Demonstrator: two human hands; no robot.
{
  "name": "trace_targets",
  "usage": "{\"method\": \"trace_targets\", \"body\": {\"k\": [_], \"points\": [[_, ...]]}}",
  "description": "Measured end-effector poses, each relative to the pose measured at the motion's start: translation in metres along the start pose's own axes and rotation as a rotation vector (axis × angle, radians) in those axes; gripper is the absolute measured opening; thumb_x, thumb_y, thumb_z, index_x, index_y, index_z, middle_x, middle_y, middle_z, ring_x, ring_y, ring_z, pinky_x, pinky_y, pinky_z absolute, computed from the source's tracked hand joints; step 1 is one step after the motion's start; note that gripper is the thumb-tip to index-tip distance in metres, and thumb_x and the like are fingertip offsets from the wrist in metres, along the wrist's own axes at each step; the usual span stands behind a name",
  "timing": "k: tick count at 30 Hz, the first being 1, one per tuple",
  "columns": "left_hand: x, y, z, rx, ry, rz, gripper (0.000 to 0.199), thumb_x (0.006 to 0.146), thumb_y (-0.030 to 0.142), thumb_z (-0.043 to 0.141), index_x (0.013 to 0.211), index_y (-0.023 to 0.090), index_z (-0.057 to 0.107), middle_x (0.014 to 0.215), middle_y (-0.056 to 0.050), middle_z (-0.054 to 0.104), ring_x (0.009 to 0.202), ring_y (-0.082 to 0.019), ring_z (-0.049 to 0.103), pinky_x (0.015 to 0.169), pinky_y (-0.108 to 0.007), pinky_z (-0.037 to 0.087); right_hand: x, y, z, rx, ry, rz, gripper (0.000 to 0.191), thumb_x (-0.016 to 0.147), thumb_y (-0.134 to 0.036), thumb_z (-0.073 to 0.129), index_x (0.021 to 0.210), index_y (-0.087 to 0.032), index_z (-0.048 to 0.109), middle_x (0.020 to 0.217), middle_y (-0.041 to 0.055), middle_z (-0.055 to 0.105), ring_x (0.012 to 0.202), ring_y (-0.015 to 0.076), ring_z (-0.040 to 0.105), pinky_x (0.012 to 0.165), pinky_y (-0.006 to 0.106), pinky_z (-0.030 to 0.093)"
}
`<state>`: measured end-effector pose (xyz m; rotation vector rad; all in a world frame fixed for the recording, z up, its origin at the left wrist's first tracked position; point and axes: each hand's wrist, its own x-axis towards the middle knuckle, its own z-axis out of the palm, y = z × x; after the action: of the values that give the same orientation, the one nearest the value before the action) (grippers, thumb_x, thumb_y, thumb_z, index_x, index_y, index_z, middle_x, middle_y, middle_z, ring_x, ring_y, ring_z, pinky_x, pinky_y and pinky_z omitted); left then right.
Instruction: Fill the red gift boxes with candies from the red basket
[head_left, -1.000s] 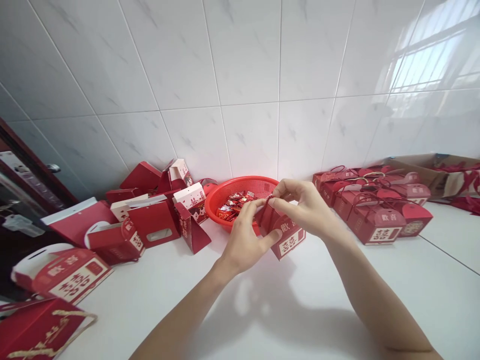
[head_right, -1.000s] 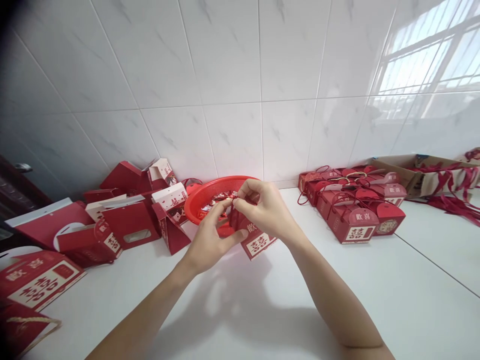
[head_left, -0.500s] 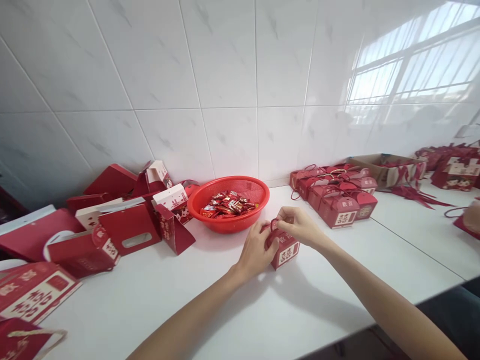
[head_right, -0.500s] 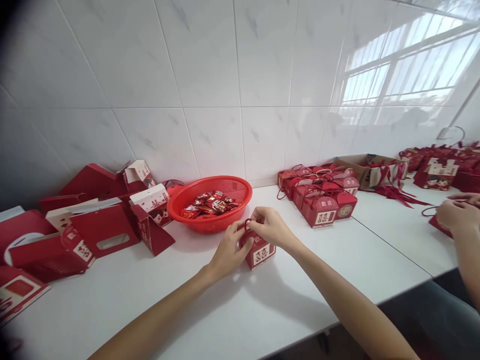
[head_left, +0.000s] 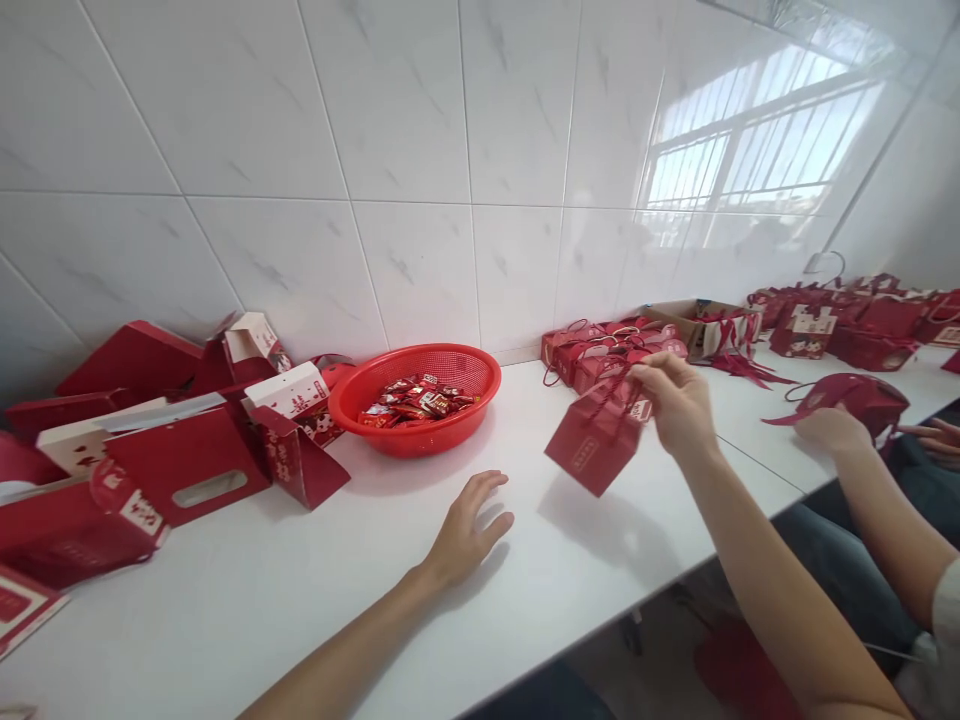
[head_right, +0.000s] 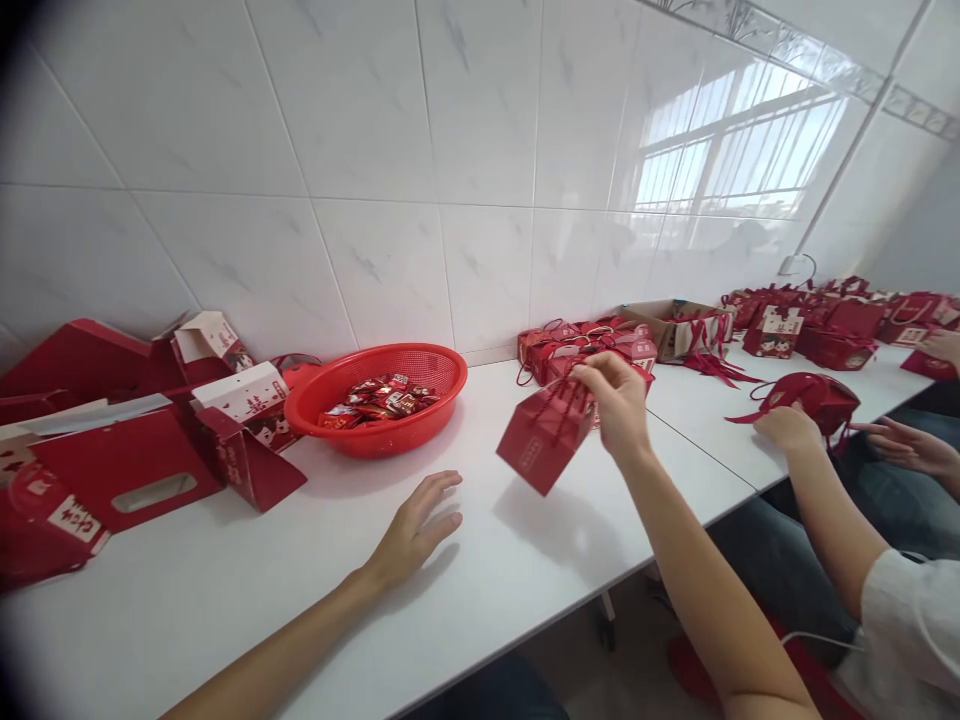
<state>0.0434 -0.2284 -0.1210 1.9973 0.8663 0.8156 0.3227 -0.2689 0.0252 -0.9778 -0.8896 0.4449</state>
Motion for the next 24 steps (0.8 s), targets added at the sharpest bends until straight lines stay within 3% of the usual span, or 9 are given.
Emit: {"method": "trace_targets", "body": {"k": [5, 8, 11, 15, 24], "points": [[0.005, 0.007, 0.000, 0.045, 0.010, 0.000, 0.028, 0.083, 0.028, 0.060, 0.109, 0.023, 0.070, 0.129, -0.011, 0.061, 0.125, -0.029, 0.057, 0.097, -0.042, 0.054, 0.028, -0.009, -0.070, -0.117, 0.217, -0.091, 0.024, 0.058, -0.030, 0.076, 0.067, -0.020, 0.057, 0.061, -0.0047, 0.057, 0.052, 0.0093, 0.052, 0.047, 0.021, 0.042], [0.004, 0.008, 0.001, 0.042, 0.011, 0.002, 0.027, 0.082, 0.025, 0.058, 0.106, 0.023, 0.071, 0.126, -0.011, 0.062, 0.122, -0.028, 0.059, 0.090, -0.038, 0.058, 0.043, 0.004, -0.109, -0.272, 0.268, -0.076, 0.022, 0.057, -0.029, 0.075, 0.064, -0.020, 0.056, 0.059, -0.0033, 0.057, 0.053, 0.0114, 0.054, 0.049, 0.023, 0.045], [0.003, 0.008, 0.002, 0.051, 0.013, 0.024, 0.026, 0.082, 0.023, 0.056, 0.104, 0.022, 0.070, 0.123, -0.011, 0.063, 0.118, -0.026, 0.061, 0.091, -0.036, 0.057, 0.057, 0.028, -0.135, -0.407, 0.307, -0.027, 0.017, 0.053, -0.027, 0.072, 0.060, -0.020, 0.058, 0.056, -0.0020, 0.057, 0.053, 0.0125, 0.053, 0.049, 0.025, 0.044], [0.003, 0.009, 0.002, 0.074, 0.009, 0.025, 0.026, 0.082, 0.020, 0.056, 0.103, 0.021, 0.071, 0.122, -0.011, 0.063, 0.117, -0.026, 0.062, 0.089, -0.035, 0.057, 0.077, 0.058, -0.145, -0.473, 0.383, -0.035, 0.013, 0.055, -0.029, 0.065, 0.058, -0.021, 0.055, 0.054, -0.0021, 0.057, 0.053, 0.0148, 0.055, 0.048, 0.026, 0.043], [0.002, 0.017, 0.002, 0.083, -0.008, -0.047, 0.023, 0.082, 0.021, 0.055, 0.099, 0.021, 0.071, 0.124, -0.011, 0.061, 0.111, -0.027, 0.064, 0.068, -0.030, 0.057, 0.120, 0.097, -0.128, -0.591, 0.462, -0.150, 0.010, 0.063, -0.024, 0.063, 0.062, -0.022, 0.053, 0.057, -0.0030, 0.055, 0.060, 0.0176, 0.055, 0.064, 0.033, 0.045]]}}
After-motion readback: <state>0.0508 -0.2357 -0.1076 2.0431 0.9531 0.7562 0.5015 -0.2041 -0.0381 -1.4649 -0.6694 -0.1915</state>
